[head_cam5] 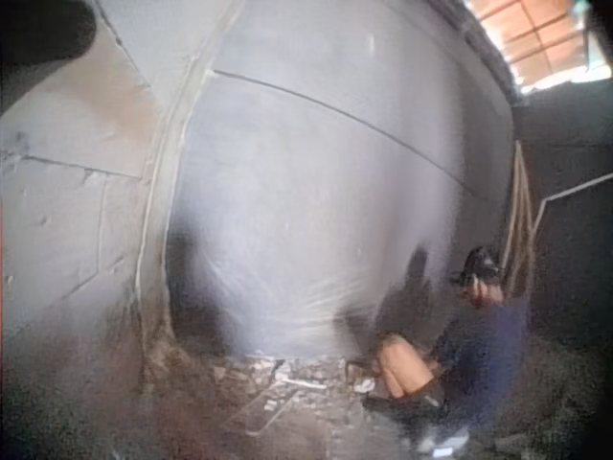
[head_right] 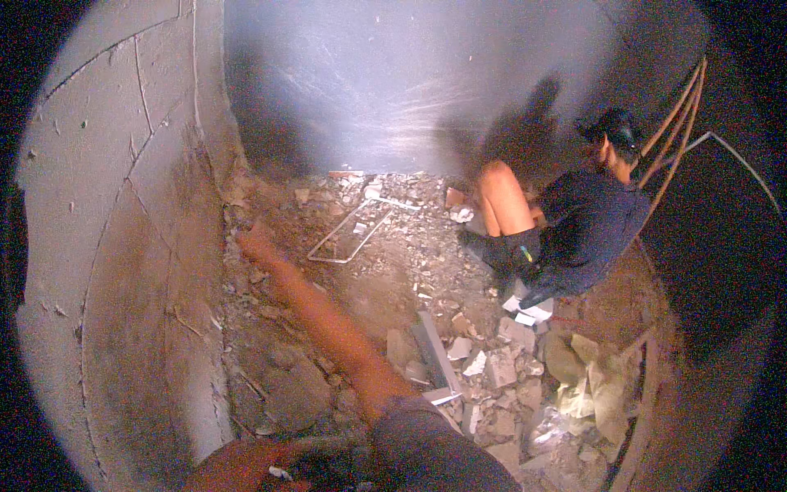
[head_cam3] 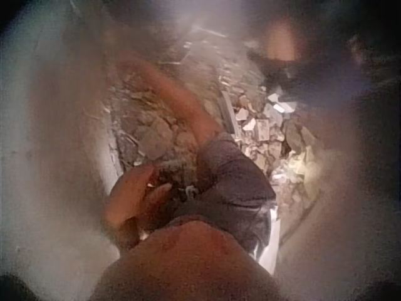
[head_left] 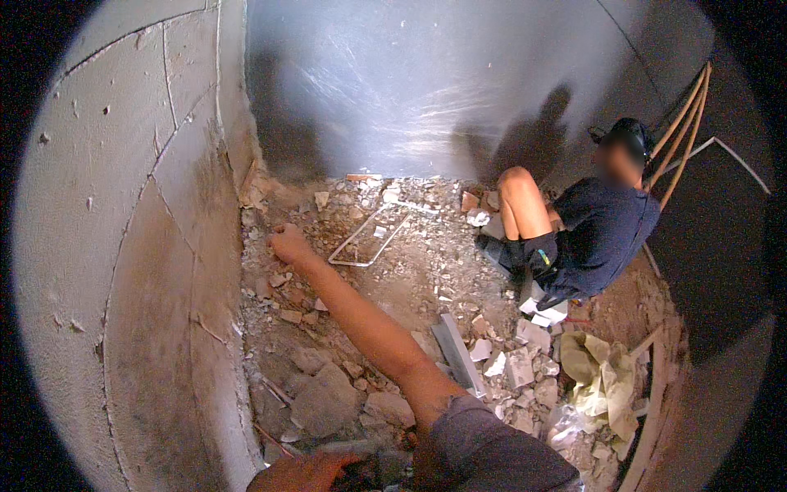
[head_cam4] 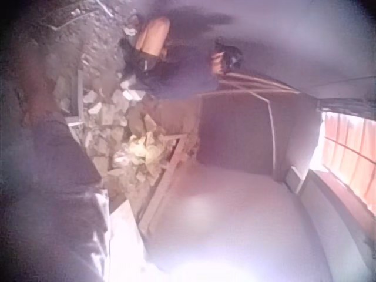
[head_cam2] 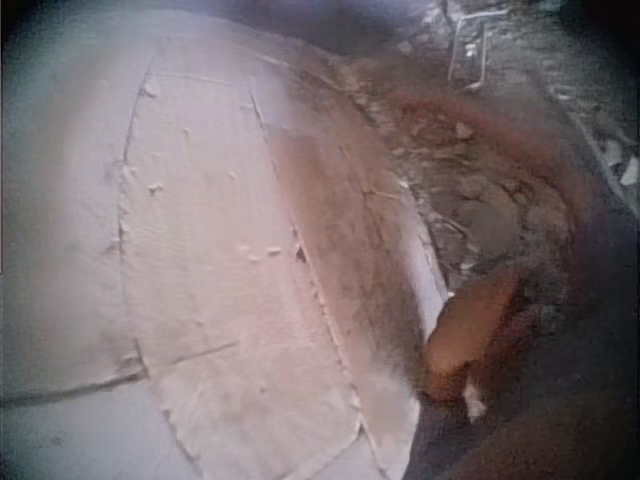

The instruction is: The person scrapes the side of a concrete block wall using a small metal blade, removing debris and smoothing the surface near a corner.

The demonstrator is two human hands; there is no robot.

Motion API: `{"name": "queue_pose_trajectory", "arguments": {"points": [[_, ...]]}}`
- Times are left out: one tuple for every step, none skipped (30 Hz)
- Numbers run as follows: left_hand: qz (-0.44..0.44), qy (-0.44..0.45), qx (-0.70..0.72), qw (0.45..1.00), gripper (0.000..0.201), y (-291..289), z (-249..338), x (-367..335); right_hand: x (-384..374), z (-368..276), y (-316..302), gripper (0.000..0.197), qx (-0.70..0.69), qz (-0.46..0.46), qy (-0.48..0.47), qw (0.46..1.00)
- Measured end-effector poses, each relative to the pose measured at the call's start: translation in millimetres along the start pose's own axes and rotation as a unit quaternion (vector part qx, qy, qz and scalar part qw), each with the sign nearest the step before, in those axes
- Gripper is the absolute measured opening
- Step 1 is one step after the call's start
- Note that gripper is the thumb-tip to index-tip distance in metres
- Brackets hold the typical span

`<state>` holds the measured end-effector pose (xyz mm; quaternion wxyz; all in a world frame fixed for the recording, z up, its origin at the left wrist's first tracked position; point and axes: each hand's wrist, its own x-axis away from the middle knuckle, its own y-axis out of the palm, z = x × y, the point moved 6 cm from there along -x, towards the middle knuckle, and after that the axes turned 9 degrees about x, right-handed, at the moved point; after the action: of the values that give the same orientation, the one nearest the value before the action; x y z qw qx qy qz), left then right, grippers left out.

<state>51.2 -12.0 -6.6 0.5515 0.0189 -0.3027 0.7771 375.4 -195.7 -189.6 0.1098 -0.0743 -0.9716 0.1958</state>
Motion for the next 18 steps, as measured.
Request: {"name": "queue_pose_trajectory", "arguments": {"points": [[-0.006, 0.013, 0.005, 1.000, 0.044, 1, -1, -4, -8, 17, -12, 0.038, -0.028, 0.022, 0.034, 0.999], [-0.009, 0.026, 0.010, 1.000, 0.044, 3, -3, -7, -17, 30, -22, 0.038, -0.021, 0.034, 0.044, 0.998], [-0.007, 0.037, 0.017, 0.999, 0.044, 2, -4, -10, -27, 39, -30, 0.039, -0.018, 0.058, 0.025, 0.998], [0.002, 0.036, 0.024, 0.999, 0.044, 0, -9, -10, -30, 25, -27, 0.034, 0.055, 0.109, -0.049, 0.991], [0.010, 0.038, 0.031, 0.999, 0.044, -1, -13, -11, -29, 14, -28, 0.030, 0.141, 0.178, -0.112, 0.968], [-0.021, 0.014, 0.037, 0.999, 0.049, 0, -21, -17, -27, 3, -33, 0.028, 0.224, 0.258, -0.159, 0.926], [-0.063, -0.003, 0.039, 0.997, 0.055, 5, -23, -26, -43, 13, -50, 0.025, 0.172, 0.255, -0.138, 0.941], [-0.144, -0.047, 0.037, 0.988, 0.066, 15, -26, -32, -59, 25, -68, 0.022, 0.117, 0.256, -0.117, 0.952], [-0.122, -0.073, 0.058, 0.988, 0.066, 8, -33, -27, -60, -9, -34, 0.021, -0.057, 0.178, -0.085, 0.979], [-0.071, -0.084, 0.059, 0.992, 0.064, -1, -36, -23, -51, -46, -4, 0.019, -0.225, 0.116, -0.034, 0.967], [-0.021, -0.097, 0.058, 0.993, 0.063, -10, -39, -18, -26, -94, 17, 0.018, -0.293, 0.045, -0.015, 0.955], [-0.039, -0.071, 0.042, 0.996, 0.062, -6, -33, -35, -34, -60, -19, 0.018, -0.287, 0.087, 0.009, 0.954], [-0.049, -0.046, 0.015, 0.998, 0.060, -3, -24, -48, -52, -45, -63, 0.017, -0.187, 0.190, -0.012, 0.964], [-0.035, -0.037, -0.008, 0.999, 0.059, -9, -24, -53, -54, -50, -76, 0.016, -0.141, 0.263, -0.044, 0.953], [-0.043, -0.037, -0.014, 0.998, 0.059, -12, -23, -58, -54, -56, -90, 0.015, -0.089, 0.337, -0.070, 0.935], [-0.036, -0.068, 0.002, 0.997, 0.059, -18, -24, -46, -46, -101, -72, 0.014, -0.104, 0.382, -0.119, 0.910], [-0.060, -0.088, 0.021, 0.994, 0.058, -15, -25, -45, -48, -105, -81, 0.013, -0.147, 0.378, -0.132, 0.905], [-0.063, -0.099, 0.017, 0.993, 0.058, -13, -25, -44, -50, -101, -90, 0.013, -0.197, 0.341, -0.136, 0.909]]}}
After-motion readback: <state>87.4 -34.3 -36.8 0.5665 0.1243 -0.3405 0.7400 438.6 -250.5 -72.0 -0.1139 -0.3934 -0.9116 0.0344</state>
